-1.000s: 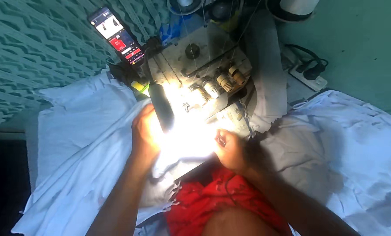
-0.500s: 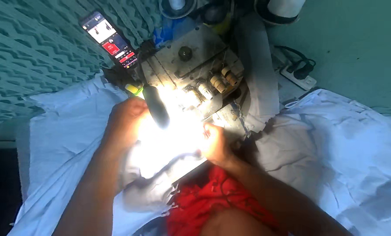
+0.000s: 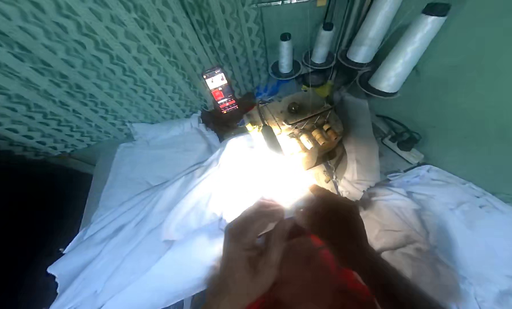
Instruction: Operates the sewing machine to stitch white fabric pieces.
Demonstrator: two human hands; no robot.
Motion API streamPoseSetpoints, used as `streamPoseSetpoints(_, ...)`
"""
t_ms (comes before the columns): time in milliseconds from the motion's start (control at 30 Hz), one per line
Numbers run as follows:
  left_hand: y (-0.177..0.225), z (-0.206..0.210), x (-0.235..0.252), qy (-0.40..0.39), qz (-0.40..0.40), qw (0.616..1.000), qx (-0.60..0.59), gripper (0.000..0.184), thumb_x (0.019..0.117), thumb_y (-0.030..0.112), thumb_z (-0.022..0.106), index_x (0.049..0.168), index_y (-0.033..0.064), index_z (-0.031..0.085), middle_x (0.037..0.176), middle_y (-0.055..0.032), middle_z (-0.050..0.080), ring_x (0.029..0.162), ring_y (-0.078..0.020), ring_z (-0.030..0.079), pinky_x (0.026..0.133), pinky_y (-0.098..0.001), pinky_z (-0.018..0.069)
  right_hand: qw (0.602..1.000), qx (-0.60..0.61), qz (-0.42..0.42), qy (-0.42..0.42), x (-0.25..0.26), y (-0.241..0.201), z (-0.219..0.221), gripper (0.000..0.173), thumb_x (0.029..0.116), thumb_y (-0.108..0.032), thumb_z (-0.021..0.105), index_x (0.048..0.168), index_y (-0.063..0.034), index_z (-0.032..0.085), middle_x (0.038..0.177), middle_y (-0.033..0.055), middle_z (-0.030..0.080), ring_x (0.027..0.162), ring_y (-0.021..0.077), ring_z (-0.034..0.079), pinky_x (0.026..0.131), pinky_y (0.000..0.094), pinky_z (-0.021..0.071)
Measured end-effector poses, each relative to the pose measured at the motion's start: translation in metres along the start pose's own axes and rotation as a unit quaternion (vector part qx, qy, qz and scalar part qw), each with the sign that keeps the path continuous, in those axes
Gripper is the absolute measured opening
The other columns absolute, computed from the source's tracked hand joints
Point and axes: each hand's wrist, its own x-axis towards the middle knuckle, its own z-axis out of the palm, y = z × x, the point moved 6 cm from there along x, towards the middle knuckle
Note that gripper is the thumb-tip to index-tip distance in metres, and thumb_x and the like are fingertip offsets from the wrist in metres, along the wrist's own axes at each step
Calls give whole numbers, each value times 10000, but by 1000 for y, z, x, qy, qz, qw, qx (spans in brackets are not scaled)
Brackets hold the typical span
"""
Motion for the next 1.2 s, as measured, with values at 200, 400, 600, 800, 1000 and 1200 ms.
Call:
streamPoseSetpoints(200, -45, 41, -61, 49, -68, 995, 47, 80, 973, 86, 646, 1009, 38, 698, 987, -38, 701, 839, -81, 691, 723, -239, 620, 992, -97, 5, 75, -66, 51, -9, 98, 932, -156, 741, 924, -59, 753, 700, -28, 696, 547, 7, 604, 491, 177, 523)
streamPoseSetpoints(400, -63, 64, -96, 77, -155, 977, 123, 274, 959, 208, 691, 1117, -10, 738, 1132, -98, 715, 1011, -93, 707, 880, -242, 613, 974, -216, 47, 41, -89, 84, -2, 195, 891, -223, 743, 995, -61, 775, 878, -16, 751, 717, -8, 663, 662, 176, 582)
streamPoseSetpoints(600, -52, 73, -105, 40, -162, 982, 91, 366, 1014, 256, 611, 1220, -29, 713, 1377, -211, 623, 1200, -186, 672, 977, -302, 595, 980, -191, 53, 28, -92, 92, 2, 152, 890, -154, 737, 979, -38, 776, 992, 41, 757, 885, 46, 707, 795, 211, 605)
streamPoseSetpoints(800, -79, 55, -76, 109, -351, 916, -162, 251, 993, 109, 644, 1204, -27, 645, 1048, -119, 729, 796, -199, 729, 705, -332, 643, 997, -24, 69, -1, -74, 81, -4, 159, 957, -140, 711, 928, 8, 764, 1015, 93, 723, 887, 88, 685, 765, 224, 593)
streamPoseSetpoints(1000, -37, 22, -18, 77, -174, 981, -32, 39, 954, 130, 705, 973, 101, 686, 841, 57, 718, 772, -47, 684, 735, -226, 592, 999, -15, 23, 26, -42, 36, -19, 223, 957, -170, 719, 1113, -13, 748, 1126, 73, 695, 741, 7, 595, 611, 156, 514)
streamPoseSetpoints(1200, -8, 33, -3, -73, -139, 970, -186, 313, 1067, 274, 561, 1328, 101, 551, 1138, -77, 722, 934, -225, 753, 769, -390, 671, 970, 199, 136, -18, -19, 28, -21, 136, 970, -131, 697, 1066, -41, 733, 674, -41, 658, 548, -4, 563, 526, 166, 492)
